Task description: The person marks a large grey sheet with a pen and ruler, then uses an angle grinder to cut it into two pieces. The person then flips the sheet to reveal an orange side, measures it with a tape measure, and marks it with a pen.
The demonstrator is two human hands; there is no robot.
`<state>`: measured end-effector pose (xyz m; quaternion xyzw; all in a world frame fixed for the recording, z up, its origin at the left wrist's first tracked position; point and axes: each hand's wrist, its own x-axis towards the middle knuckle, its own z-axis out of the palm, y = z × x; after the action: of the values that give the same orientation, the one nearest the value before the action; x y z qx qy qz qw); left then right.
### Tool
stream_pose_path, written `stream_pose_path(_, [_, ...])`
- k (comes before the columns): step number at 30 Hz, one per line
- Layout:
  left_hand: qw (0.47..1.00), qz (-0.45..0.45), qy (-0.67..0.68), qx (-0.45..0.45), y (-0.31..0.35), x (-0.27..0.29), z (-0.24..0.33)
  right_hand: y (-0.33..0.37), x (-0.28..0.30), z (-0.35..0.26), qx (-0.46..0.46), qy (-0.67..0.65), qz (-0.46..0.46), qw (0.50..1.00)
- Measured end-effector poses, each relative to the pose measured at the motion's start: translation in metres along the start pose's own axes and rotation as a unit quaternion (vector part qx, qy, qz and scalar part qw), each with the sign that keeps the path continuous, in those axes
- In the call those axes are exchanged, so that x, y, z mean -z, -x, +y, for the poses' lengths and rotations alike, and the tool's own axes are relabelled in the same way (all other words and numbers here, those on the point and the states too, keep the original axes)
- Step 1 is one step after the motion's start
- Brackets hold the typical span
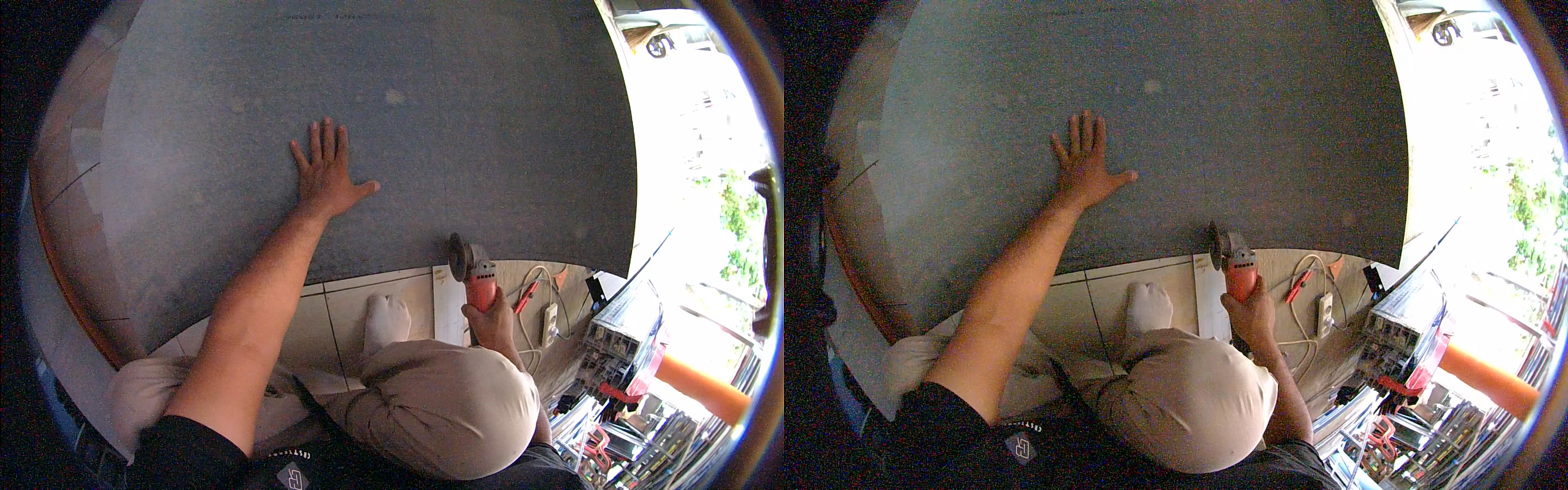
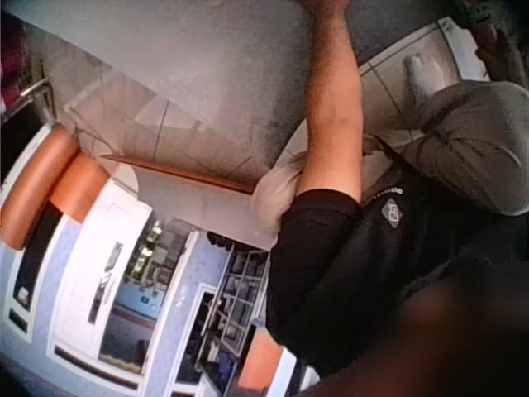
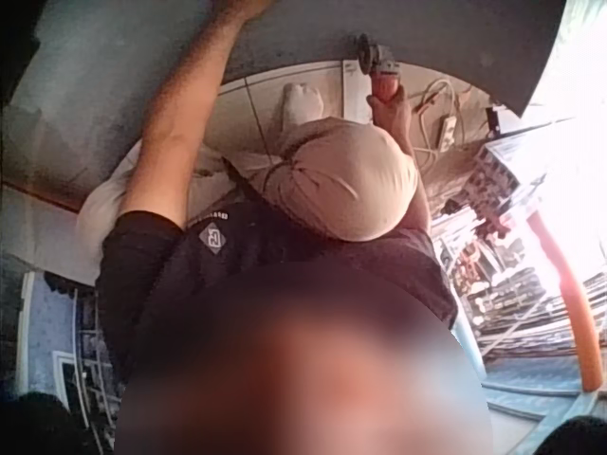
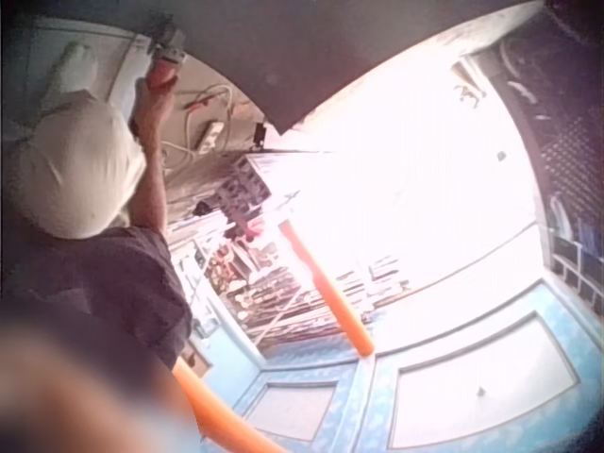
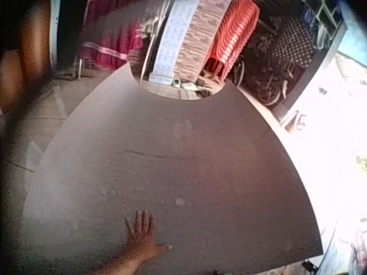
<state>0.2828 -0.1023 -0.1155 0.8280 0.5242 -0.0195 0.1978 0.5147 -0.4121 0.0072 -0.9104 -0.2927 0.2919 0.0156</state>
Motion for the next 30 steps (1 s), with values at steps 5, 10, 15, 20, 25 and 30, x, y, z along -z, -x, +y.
stream_pose_path(5, [1.0, -0.001, 0.01, 0.001, 0.0, 0.001, 0.0, -0.003, 0.001, -0.004, -0.001, -0.003, 0.003, 1.0])
stream_pose_path(10, [1.0, -0.006, 0.012, 0.003, 0.0, 0.0, -0.001, -0.006, 0.003, -0.009, -0.008, 0.01, -0.003, 1.0])
stream_pose_path(15, [1.0, -0.021, 0.005, 0.008, -0.001, 0.001, 0.001, -0.01, 0.003, -0.01, -0.009, 0.005, -0.007, 1.0])
stream_pose_path(20, [0.999, -0.033, 0.004, 0.01, -0.001, 0.004, 0.002, -0.012, 0.001, -0.009, 0.011, -0.001, 0.012, 1.0])
stream_pose_path(25, [0.999, -0.033, 0.009, 0.012, -0.001, 0.006, 0.002, -0.017, 0.002, -0.013, 0.002, 0.009, 0.009, 1.0])
stream_pose_path(30, [1.0, -0.029, 0.004, 0.009, -0.001, 0.005, 0.002, -0.021, 0.003, -0.016, 0.003, 0.009, 0.01, 1.0])
